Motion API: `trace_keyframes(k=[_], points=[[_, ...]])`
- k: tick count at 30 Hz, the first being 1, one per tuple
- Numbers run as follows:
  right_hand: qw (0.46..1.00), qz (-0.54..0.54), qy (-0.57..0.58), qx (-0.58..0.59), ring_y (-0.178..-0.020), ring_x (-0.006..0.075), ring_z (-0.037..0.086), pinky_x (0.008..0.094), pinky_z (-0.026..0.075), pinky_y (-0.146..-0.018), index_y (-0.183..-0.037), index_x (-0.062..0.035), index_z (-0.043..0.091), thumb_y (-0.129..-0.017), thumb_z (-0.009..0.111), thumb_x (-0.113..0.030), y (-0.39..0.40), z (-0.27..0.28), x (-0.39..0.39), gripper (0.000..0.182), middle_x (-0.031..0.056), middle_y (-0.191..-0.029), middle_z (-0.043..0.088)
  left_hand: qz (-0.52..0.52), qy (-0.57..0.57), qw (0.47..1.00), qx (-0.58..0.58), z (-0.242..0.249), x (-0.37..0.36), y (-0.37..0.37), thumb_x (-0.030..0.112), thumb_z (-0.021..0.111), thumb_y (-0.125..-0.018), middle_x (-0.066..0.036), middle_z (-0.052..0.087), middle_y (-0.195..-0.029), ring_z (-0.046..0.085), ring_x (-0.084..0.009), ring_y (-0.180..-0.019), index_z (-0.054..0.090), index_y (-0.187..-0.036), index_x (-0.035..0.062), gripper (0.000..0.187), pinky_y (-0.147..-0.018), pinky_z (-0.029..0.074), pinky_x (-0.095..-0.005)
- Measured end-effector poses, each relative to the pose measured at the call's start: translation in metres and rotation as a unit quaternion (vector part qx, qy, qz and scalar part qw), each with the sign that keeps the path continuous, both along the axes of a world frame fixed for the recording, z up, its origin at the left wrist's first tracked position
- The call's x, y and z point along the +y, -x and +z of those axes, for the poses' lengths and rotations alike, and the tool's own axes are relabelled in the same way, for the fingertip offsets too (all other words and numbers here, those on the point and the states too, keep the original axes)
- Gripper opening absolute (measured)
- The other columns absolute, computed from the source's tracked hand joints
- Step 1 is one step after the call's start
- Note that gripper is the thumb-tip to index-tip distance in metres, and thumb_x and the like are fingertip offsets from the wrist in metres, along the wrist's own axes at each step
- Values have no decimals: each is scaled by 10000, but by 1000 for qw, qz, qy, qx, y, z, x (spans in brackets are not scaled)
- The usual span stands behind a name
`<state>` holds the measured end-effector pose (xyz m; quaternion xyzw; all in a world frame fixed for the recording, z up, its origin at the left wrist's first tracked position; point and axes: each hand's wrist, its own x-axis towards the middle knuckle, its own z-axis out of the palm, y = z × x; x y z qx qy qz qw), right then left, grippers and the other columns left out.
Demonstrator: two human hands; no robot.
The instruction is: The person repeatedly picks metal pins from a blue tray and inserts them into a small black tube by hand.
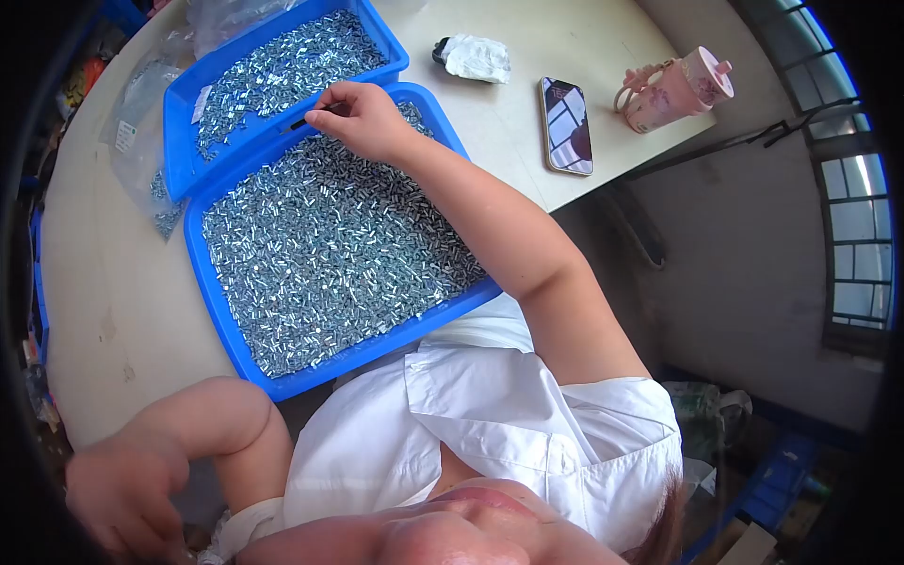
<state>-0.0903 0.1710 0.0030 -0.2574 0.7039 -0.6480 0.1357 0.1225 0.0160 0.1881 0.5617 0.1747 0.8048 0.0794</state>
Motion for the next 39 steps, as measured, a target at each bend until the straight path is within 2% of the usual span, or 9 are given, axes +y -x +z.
trace_keyframes(k=[1,3,4,5,6,15,22,33,39], points=[[1000,2,-2,-10,-596,32,468,187,359,-513,-837,-32,568,-823,611,-174,0,1,0,149,-27,-676,536,0,-63,998,-30,1,0,0,-98,533,-660,-15,419,-503,378,-101,-375,349,-443,104,348,-338,220,-236],[1000,4,13,-9,-597,33,470,186,360,-510,-840,-31,569,-822,612,-175,0,0,0,152,-25,-673,534,14,-44,999,-15,-6,-13,10,-92,529,-667,-20,432,-487,386,-105,-379,367,-434,114,350,-353,263,-232],[1000,4,16,-6,-597,34,471,186,361,-509,-839,-30,569,-821,613,-176,1,-2,-1,154,-23,-673,536,252,-29,964,-82,-12,-10,11,-69,549,-666,-9,443,-482,387,-86,-369,401,-467,118,310,-352,264,-215],[1000,0,15,-5,-594,38,473,184,366,-514,-837,-29,575,-819,615,-169,2,-5,-1,147,-23,-675,537,341,11,933,-117,-17,-10,13,-63,548,-668,-7,439,-484,383,-85,-371,401,-469,119,307,-353,261,-215],[1000,-4,3,4,-600,41,477,185,372,-522,-838,-30,579,-819,615,-166,1,-3,0,142,-22,-682,542,361,24,926,-110,-19,-8,15,-56,547,-669,-5,434,-486,378,-85,-372,401,-471,121,304,-354,259,-215],[999,14,42,31,-618,39,496,183,390,-538,-843,-13,584,-806,629,-159,7,-11,-3,156,-10,-694,576,360,29,932,-36,-29,-5,-3,0,540,-683,11,394,-508,339,-81,-384,399,-489,135,275,-361,234,-216],[999,6,37,8,-582,35,474,179,361,-504,-825,-31,589,-800,637,-168,8,-9,-3,148,-22,-655,552,435,24,900,-9,-29,0,-12,44,534,-694,24,363,-525,308,-77,-393,398,-502,146,256,-367,214,-217],[1000,0,19,16,-606,47,483,193,379,-538,-826,-24,577,-811,619,-162,6,-8,-4,145,-13,-680,555,676,44,735,-4,3,30,-34,114,525,-711,43,314,-551,260,-72,-408,396,-524,163,232,-376,183,-219],[1000,-7,3,16,-614,49,487,185,393,-547,-843,-27,583,-813,621,-152,2,-6,-2,134,-14,-693,557,751,38,660,0,16,43,-42,151,520,-720,54,287,-565,233,-69,-416,395,-536,173,223,-381,167,-220]])
